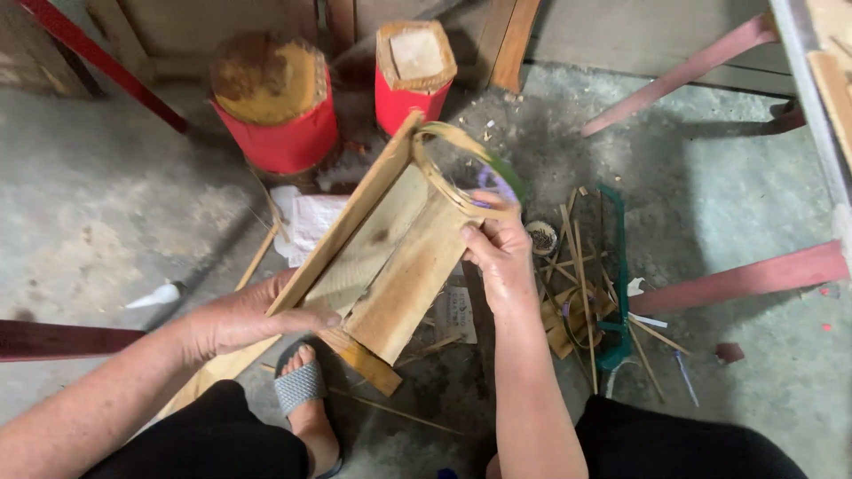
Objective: Assembling a small wooden frame or box using wooden slats, a hammer, and nails.
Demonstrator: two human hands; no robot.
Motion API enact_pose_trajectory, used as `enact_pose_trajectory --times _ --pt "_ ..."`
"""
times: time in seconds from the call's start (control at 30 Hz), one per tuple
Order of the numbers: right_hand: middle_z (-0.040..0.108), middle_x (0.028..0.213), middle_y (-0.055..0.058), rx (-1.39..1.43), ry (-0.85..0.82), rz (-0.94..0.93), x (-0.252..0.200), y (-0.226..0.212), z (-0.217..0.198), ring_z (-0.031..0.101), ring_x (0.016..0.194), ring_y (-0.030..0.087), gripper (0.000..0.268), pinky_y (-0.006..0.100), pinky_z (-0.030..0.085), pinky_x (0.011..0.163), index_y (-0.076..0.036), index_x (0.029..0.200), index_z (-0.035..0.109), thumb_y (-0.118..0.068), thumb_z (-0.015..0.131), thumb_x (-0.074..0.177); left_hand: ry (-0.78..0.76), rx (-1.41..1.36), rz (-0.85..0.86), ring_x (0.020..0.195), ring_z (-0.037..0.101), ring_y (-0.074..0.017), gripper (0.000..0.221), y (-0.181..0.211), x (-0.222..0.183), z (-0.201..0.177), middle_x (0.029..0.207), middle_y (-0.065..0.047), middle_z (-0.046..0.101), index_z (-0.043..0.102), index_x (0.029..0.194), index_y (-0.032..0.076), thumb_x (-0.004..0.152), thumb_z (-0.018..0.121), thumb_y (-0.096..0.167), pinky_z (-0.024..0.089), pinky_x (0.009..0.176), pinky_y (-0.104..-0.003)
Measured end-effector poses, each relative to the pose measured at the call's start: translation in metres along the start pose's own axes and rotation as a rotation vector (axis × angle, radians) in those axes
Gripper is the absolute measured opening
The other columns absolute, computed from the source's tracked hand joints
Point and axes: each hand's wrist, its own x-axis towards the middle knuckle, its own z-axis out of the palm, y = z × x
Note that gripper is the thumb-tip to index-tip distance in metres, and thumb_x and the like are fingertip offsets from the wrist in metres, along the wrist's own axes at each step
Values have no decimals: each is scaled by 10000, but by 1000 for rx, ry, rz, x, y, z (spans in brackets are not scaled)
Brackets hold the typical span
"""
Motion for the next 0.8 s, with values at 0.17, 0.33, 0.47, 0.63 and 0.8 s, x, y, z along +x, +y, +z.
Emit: enact_pose_trajectory --times 0.17,0.33,0.47,0.63,0.8 --pt "677 1071 94 136 77 14 -5 -19 11 709 894 194 510 381 670 757 -90 1396 558 -35 703 911 135 -124 -155 813 757 -318 514 65 -23 34 945 -266 788 710 1161 -53 734 823 210 620 773 -433" --pt "681 996 129 170 94 66 -6 -21 4 752 809 262 364 400 676 689 -79 1317 593 -141 648 963 281 -257 -151 778 750 -399 621 88 -23 52 942 -353 722 597 1222 -120 942 616 434 619 730 -502" --pt "690 904 209 147 36 73 -7 -28 -4 770 817 375 278 475 659 727 -97 1233 589 -265 571 1012 336 -235 -108 735 750 -367 455 113 -26 61 887 -271 692 564 1183 -114 967 584 286 622 690 -427" --pt "743 960 291 5 -37 -13 -17 -32 -13 772 891 396 390 479 633 769 -18 1340 520 -212 550 1002 340 -242 -115 727 747 -352 431 111 -23 58 892 -223 658 491 1198 -104 953 568 241 616 689 -397" --pt "704 964 238 -176 -79 -94 -33 -42 -19 734 794 297 450 443 648 759 22 1383 540 58 430 948 290 -195 -100 735 748 -313 475 101 -20 47 942 -267 752 605 1193 -85 947 499 308 605 673 -385"
